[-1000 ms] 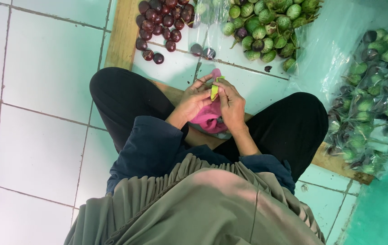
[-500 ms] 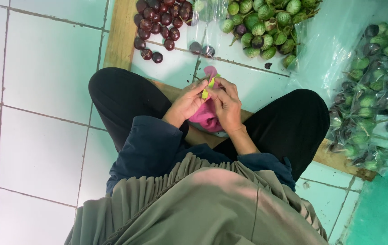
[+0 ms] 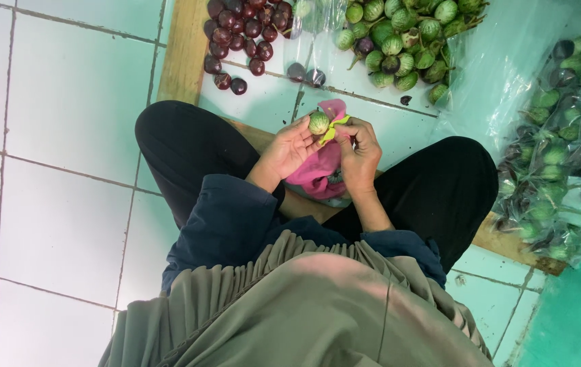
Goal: Bagging small green and purple vegetables into plastic bags
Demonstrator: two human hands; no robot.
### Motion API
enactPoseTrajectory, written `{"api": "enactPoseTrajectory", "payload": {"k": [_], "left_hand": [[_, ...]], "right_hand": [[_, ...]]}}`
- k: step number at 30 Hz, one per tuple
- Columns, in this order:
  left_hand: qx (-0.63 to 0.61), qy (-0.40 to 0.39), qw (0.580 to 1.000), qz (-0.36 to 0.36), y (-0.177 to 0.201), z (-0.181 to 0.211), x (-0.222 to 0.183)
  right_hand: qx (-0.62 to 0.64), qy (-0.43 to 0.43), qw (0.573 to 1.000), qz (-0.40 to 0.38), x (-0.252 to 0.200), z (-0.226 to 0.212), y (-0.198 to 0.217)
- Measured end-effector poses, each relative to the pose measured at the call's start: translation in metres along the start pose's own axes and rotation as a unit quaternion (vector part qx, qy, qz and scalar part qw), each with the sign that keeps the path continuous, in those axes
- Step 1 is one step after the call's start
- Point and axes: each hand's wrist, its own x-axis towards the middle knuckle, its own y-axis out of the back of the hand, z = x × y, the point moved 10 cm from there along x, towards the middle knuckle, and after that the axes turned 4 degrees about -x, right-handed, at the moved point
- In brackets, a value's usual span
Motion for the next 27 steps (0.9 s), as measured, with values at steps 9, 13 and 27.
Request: {"api": "enactPoseTrajectory", "payload": {"k": [9,13,27], "left_hand": [[0.067,-0.037,0.997,-0.01,-0.018,0.011,-0.005],[0.088,-0.037,0.994,-0.046,-0.035,0.009,-0.017],[0.238,-0.089,0.965,-0.072,-0.03,0.0,-0.015]], "right_hand": [[0.034,-0.045,0.998,-0.017,-0.007,0.008,-0.013],[0.104,-0.119,0.987,0.028,-0.005,0.04,0.0],[0.175,-0.198,0.964,0.022,-0.011,0.064,-0.013]]}}
